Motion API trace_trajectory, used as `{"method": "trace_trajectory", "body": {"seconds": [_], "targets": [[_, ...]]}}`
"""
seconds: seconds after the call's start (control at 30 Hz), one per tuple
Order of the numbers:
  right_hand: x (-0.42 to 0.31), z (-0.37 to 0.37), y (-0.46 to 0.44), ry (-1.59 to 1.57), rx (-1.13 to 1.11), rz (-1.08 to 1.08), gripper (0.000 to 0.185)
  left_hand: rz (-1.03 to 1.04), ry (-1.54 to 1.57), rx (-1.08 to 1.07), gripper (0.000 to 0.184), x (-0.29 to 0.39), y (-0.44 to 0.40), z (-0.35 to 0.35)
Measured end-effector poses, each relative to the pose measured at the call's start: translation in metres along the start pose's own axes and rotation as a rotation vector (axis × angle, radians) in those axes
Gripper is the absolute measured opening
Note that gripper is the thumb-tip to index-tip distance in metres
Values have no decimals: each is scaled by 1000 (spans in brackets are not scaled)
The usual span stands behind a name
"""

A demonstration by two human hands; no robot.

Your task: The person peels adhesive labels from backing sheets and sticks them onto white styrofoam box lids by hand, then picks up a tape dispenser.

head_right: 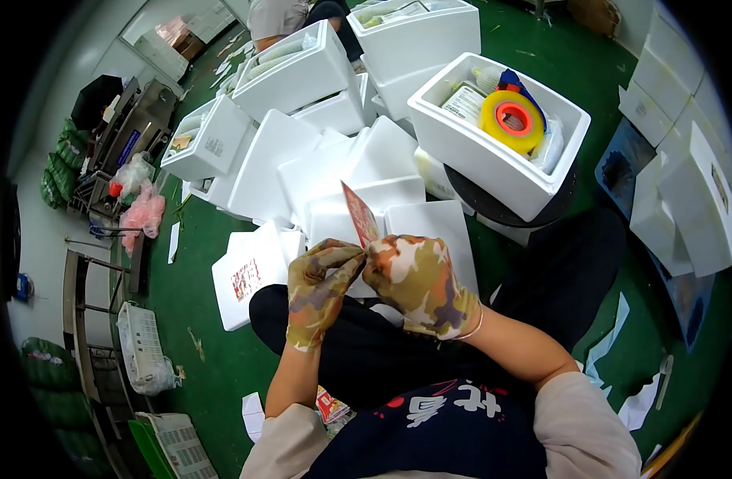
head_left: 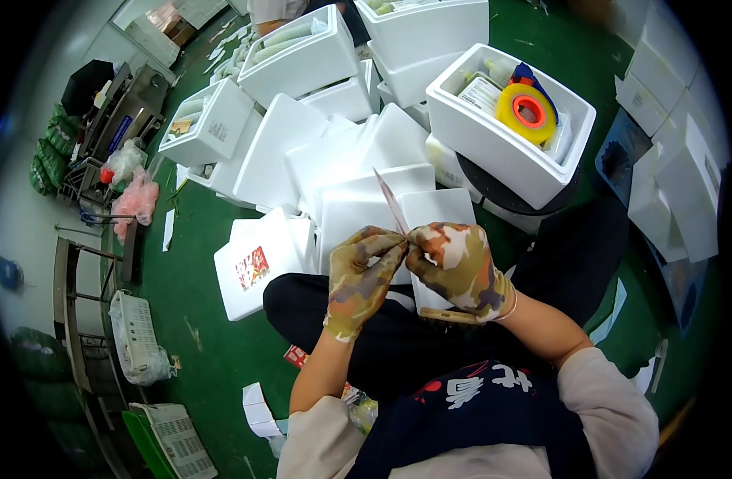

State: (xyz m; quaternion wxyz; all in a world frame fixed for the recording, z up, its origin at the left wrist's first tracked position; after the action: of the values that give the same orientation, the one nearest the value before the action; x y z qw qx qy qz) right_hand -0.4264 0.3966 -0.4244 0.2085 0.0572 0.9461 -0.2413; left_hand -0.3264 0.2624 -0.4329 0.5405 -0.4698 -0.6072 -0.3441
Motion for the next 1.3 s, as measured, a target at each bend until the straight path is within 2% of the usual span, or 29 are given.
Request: {"method": "trace_trajectory", "body": {"seconds": [0.03, 0.1, 0.13, 0.23, 0.3, 0.4, 0.43, 0.47, 0.53, 0.57, 0.63, 0.67, 0.7, 0.73, 0.8, 0.87, 0.9, 0.93, 0.97, 1.0, 1.03, 1.07, 1.1, 1.13, 1.17, 1.2, 1.23, 1.27, 1.3], "targets": [[1, 1, 0, -1, -1, 0, 20, -1, 0, 1, 10, -2, 0, 0], [10, 6, 4, -559, 22, 347, 15, 109, -8, -9, 10, -5, 0, 1], [12, 10, 6, -557, 20, 347, 15, 110, -6, -8, 10, -9, 0, 0], [12, 18, 15, -398, 138, 210, 14, 89, -28, -10, 11, -16, 1, 2], [12, 20, 18, -330, 171, 152, 13, -43, -44, -36, 11, -8, -2, 6], [12, 11, 13, -341, 153, 164, 11, 16, -148, -32, 10, -9, -4, 8], [12, 10, 13, -311, 107, 175, 9, -21, -144, -41, 9, -7, -5, 8], [13, 10, 14, -277, 64, 186, 9, 18, -264, -52, 9, -5, -6, 8], [12, 13, 22, 57, -118, 50, 38, 97, -357, -70, 6, -14, -3, 8], [15, 15, 23, -11, -119, 63, 37, 149, -367, -52, 5, -17, -3, 10], [16, 6, 23, 31, 95, -123, 29, 201, -347, -11, 5, -19, -7, 16], [23, 18, 19, -250, 70, 259, 23, 192, -324, 16, 5, -16, -7, 18], [25, 15, 21, -339, 149, 285, 27, 171, -282, 18, 5, -22, -8, 19], [31, 17, 27, -386, 85, 370, 25, 135, -246, 27, 5, -26, -9, 19], [41, 15, 40, -705, 166, 522, 23, -172, 263, 192, 7, -29, -10, 25], [40, 13, 57, -863, 239, 599, 26, -74, 391, 217, 15, -46, -15, 27], [36, 10, 61, -793, 135, 581, 25, -34, 207, 255, 15, -46, -15, 28], [30, 9, 65, -726, 29, 565, 24, 1, 236, 230, 15, -69, -16, 27], [23, -7, 60, -637, 51, 393, 25, 36, 266, 204, 15, -92, -18, 26], [27, -7, 58, -481, 93, 191, 31, -160, 731, 258, 17, -73, -21, 37], [32, -11, 60, -480, 136, 148, 39, -193, 632, 221, 18, -77, -24, 36], [35, -22, 55, -96, 94, 91, 47, -242, 534, 191, 19, -88, -23, 32], [35, -22, 45, 63, -57, 210, 50, -220, 396, 138, 19, -85, -24, 31], [36, -30, 34, 242, -12, 97, 50, -211, 264, 84, 18, -83, -25, 29], [48, -30, 28, 191, -105, 43, 49, -137, 39, -33, 16, -76, -26, 25], [59, -28, 23, -27, -195, 23, 46, -240, 271, 33, 17, -68, -26, 30], [70, -21, 23, -110, -275, 20, 45, -222, 298, 69, 19, -77, -28, 30], [75, -16, 26, -35, -306, 15, 41, -235, 229, -5, 19, -64, -29, 29], [80, -8, 30, -100, -289, 5, 36, -260, 153, 1, 18, -69, -32, 26]]}}
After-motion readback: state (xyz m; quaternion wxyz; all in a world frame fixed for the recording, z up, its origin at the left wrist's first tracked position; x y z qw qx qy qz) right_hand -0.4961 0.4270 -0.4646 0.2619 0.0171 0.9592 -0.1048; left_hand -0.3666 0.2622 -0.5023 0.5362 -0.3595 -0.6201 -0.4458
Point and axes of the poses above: each hand's wrist, its own y-axis away from the middle knuckle, its own z-axis out of the palm, x = y × z, the point moved 2 cm from there along -y, towards the middle knuckle, and after that the axes turned 8 degrees about -x, right-handed, at the moved point
